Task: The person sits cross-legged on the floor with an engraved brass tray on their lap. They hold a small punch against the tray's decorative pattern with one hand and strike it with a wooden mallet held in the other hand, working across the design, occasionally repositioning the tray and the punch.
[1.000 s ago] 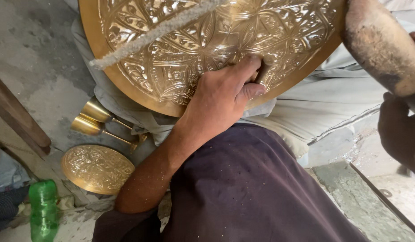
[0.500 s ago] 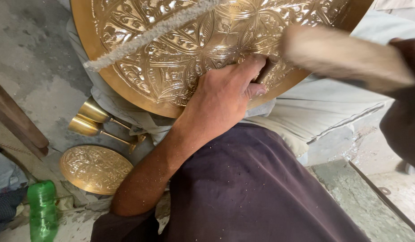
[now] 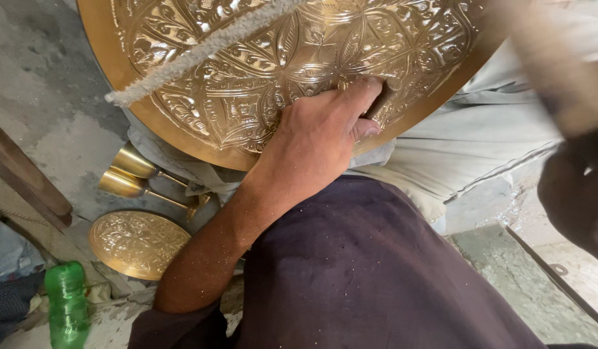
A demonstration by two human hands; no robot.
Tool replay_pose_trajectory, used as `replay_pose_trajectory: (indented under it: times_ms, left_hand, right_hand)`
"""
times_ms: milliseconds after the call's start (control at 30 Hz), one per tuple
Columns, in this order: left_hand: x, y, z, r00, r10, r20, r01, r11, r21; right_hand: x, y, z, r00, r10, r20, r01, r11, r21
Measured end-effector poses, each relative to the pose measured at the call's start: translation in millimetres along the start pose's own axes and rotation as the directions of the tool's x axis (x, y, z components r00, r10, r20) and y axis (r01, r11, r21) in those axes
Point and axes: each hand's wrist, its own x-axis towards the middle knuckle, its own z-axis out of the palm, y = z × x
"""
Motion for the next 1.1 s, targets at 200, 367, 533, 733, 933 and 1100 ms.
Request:
replay_pose_trajectory:
  times_ms: [200, 367, 533, 733, 933, 1100]
  left_hand:
    - [2, 7, 2, 1.0, 0.0, 0.014, 0.0, 1.0, 0.023]
    - [6, 13, 5, 0.998, -0.022, 0.061, 0.02, 0.999, 0.028]
    - [5, 16, 4, 0.999, 0.024, 0.038, -0.025, 1.0, 0.019]
    - [7, 20, 3, 0.998, 0.028, 0.05, -0.029, 0.999, 0.035]
    - [1, 36, -6, 1.0, 0.02, 0.018, -0.021, 0.996, 0.087]
    - [-15, 40, -11, 0.975, 0.058, -0.213, -0.055, 0.998, 0.017]
  right_hand:
    - [-10, 0, 2, 0.928, 0.305, 0.215, -0.295, 0.952, -0.077]
    - [-19, 2, -3, 0.98, 0.178, 0.086, -0.179, 0.984, 0.003]
    - [-19, -2, -6, 0.98, 0.193, 0.044, -0.196, 0.978, 0.078]
    - [-27, 0, -6, 0.976, 0.219, 0.009, -0.217, 0.963, 0.157]
    - [-53, 31, 4, 0.972, 0.203, 0.114, -0.187, 0.973, -0.136]
    - [-46, 43, 10, 0.933, 0.306, 0.187, -0.29, 0.951, -0.111]
